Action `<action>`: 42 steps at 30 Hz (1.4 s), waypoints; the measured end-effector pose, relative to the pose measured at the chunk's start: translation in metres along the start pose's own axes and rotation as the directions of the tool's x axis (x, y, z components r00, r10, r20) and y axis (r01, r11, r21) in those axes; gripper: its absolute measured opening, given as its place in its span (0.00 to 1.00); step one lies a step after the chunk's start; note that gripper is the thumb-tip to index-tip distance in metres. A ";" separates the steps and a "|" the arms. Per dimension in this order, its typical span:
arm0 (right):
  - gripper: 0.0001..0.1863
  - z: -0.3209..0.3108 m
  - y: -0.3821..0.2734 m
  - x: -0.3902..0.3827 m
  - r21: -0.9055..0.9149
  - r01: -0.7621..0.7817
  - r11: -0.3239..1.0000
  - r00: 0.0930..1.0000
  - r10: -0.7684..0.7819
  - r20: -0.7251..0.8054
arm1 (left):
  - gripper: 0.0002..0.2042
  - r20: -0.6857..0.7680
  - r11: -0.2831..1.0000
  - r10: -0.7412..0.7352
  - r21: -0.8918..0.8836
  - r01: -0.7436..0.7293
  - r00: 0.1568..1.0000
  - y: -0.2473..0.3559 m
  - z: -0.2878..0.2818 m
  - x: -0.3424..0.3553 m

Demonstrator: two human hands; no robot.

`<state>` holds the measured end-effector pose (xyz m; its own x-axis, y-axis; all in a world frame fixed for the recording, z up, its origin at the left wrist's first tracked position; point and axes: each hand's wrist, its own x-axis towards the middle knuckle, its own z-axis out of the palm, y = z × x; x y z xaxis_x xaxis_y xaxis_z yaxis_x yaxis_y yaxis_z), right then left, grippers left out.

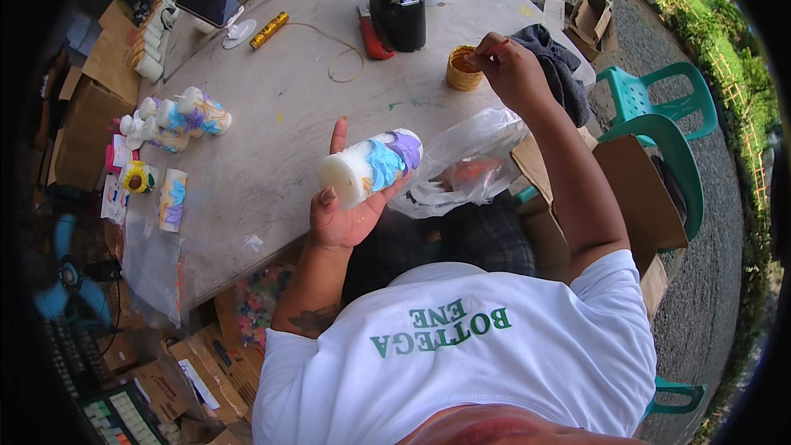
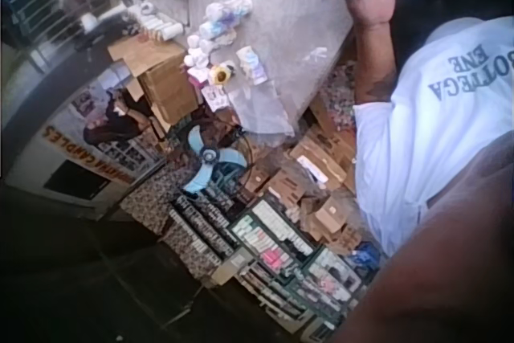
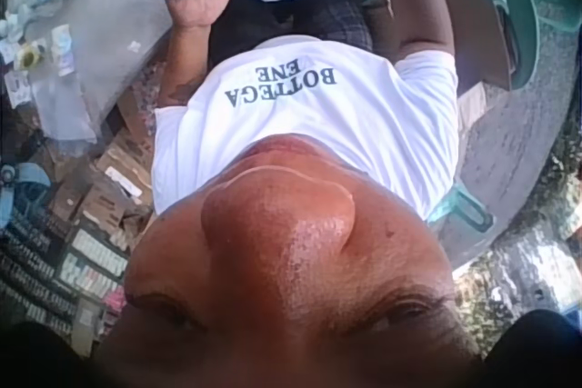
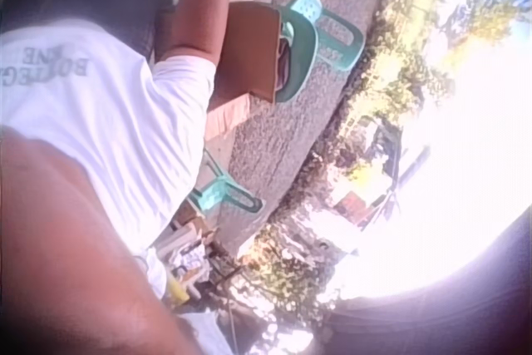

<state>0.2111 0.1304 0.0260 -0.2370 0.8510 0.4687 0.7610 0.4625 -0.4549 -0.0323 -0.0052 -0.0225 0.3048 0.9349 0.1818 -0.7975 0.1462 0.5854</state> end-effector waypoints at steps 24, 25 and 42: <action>0.06 -0.052 -0.094 -0.088 0.963 0.194 0.189 0.970 0.108 -0.217 | 0.57 0.630 0.055 0.407 0.706 -0.706 0.662 0.015 0.038 0.003; 0.06 -0.051 -0.095 -0.087 0.965 0.190 0.179 0.972 0.107 -0.211 | 0.56 0.638 0.051 0.412 0.696 -0.716 0.650 0.013 0.038 0.003; 0.08 -0.042 -0.103 -0.076 0.943 0.191 0.271 0.974 0.064 -0.216 | 0.56 0.659 0.052 0.377 0.687 -0.725 0.651 0.013 0.035 -0.004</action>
<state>0.1759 0.0077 0.0689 -0.0522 0.8048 0.5913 -0.4092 0.5229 -0.7478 -0.0260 -0.0185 0.0121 0.2403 0.4506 0.8598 0.0954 -0.8924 0.4411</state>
